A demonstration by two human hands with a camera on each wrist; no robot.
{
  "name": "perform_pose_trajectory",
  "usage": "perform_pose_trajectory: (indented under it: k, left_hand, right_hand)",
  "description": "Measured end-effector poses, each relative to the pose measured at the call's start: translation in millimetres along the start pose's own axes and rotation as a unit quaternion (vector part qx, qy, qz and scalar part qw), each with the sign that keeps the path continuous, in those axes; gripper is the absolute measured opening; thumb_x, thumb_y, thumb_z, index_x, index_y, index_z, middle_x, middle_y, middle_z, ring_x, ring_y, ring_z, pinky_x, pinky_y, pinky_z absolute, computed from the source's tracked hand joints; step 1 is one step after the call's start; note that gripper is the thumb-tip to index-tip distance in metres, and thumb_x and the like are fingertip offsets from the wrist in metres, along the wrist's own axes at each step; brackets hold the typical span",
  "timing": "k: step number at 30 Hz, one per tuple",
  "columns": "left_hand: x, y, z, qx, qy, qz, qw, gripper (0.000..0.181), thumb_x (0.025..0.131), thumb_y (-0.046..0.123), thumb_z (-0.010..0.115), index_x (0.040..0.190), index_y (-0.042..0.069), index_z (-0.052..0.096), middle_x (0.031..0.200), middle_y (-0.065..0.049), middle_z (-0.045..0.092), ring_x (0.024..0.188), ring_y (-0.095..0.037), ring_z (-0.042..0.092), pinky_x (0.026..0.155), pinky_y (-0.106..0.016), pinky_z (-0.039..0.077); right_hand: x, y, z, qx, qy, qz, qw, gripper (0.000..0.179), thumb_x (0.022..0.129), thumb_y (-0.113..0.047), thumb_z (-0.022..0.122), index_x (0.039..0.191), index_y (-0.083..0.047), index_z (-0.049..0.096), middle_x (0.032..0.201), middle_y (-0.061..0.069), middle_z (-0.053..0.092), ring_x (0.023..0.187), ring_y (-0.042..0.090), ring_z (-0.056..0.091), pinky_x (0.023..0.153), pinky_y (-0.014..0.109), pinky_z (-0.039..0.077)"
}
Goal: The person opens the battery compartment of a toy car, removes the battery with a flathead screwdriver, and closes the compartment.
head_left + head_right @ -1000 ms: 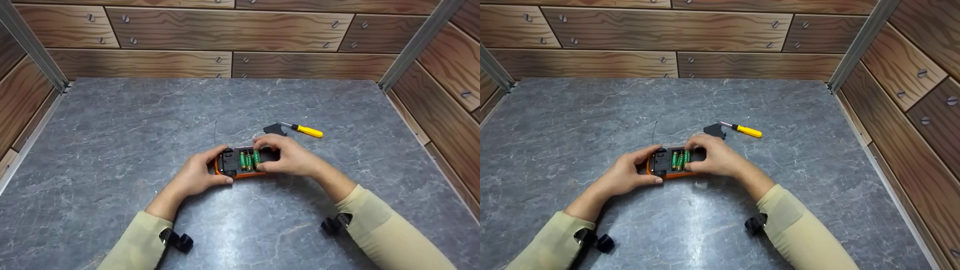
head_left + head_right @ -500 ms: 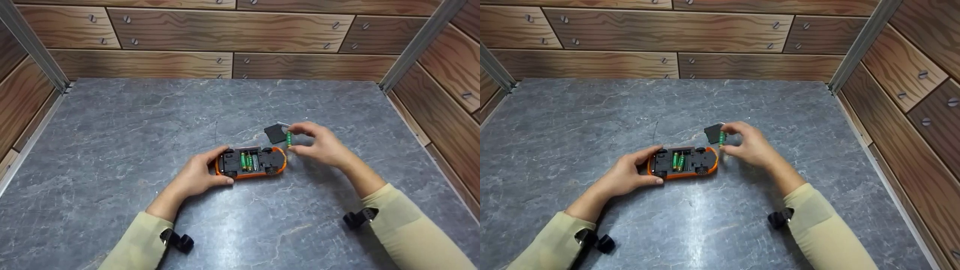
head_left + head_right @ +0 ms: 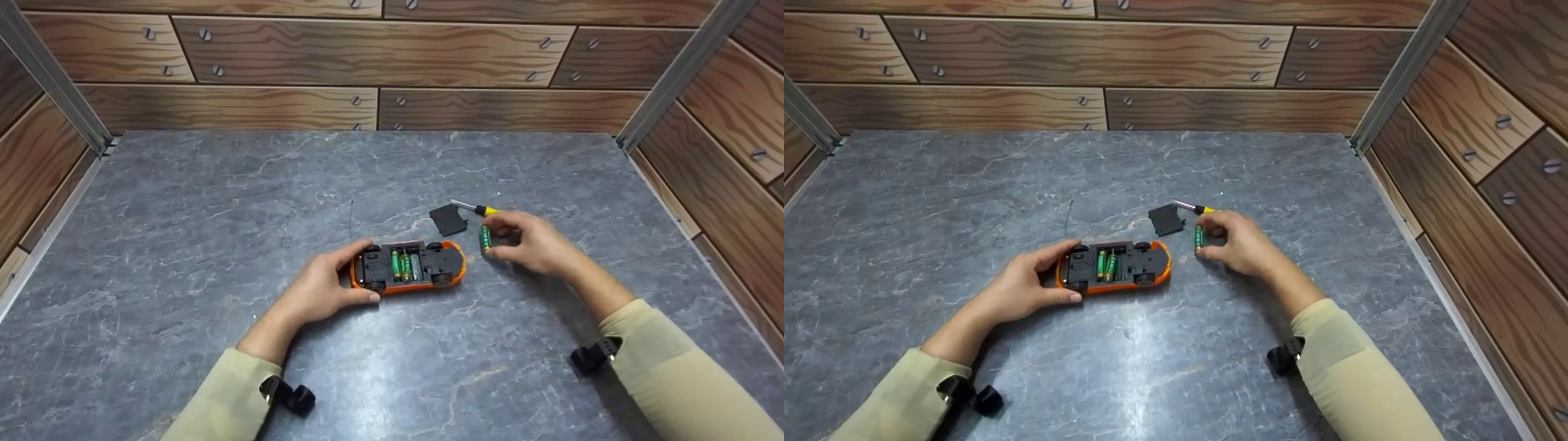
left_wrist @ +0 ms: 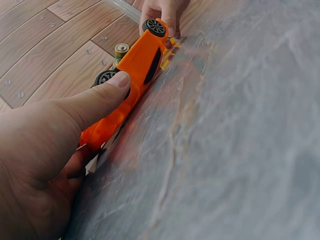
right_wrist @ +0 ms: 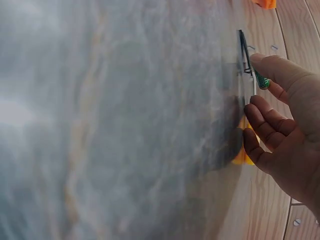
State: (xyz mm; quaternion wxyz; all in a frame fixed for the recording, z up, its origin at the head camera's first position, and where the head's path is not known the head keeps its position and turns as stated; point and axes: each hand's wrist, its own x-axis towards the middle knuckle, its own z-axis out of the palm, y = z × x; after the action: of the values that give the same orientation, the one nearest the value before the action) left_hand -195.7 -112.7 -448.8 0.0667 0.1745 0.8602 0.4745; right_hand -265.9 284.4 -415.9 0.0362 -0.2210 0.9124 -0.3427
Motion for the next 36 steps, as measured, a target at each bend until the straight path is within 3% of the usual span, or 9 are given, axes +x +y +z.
perform_pose_trajectory:
  k: [22, 36]
  left_hand:
    - [-0.1, 0.1, 0.3, 0.0, -0.001, -0.007, 1.0, 0.099, 0.076, 0.035, 0.097, 0.161, 0.021, 0.048, 0.156, -0.006, 0.057, 0.138, -0.026, 0.054, 0.122, -0.048, 0.037]
    - [-0.4, 0.8, 0.0, -0.011, 0.002, 0.004, 0.9999, 0.099, 0.076, 0.033, 0.097, 0.161, 0.017, 0.049, 0.155, -0.008, 0.057, 0.14, -0.027, 0.054, 0.122, -0.047, 0.036]
  right_hand:
    - [1.3, 4.8, 0.3, -0.041, -0.026, 0.008, 0.9988, 0.052, 0.088, -0.022, 0.088, 0.133, -0.005, 0.069, 0.124, 0.016, 0.066, 0.116, 0.035, 0.061, 0.108, 0.057, 0.046]
    - [2.6, 8.6, 1.2, -0.009, -0.029, 0.008, 0.9995, 0.067, 0.085, -0.023, 0.091, 0.143, -0.005, 0.064, 0.126, 0.015, 0.067, 0.118, 0.033, 0.061, 0.11, 0.052, 0.045]
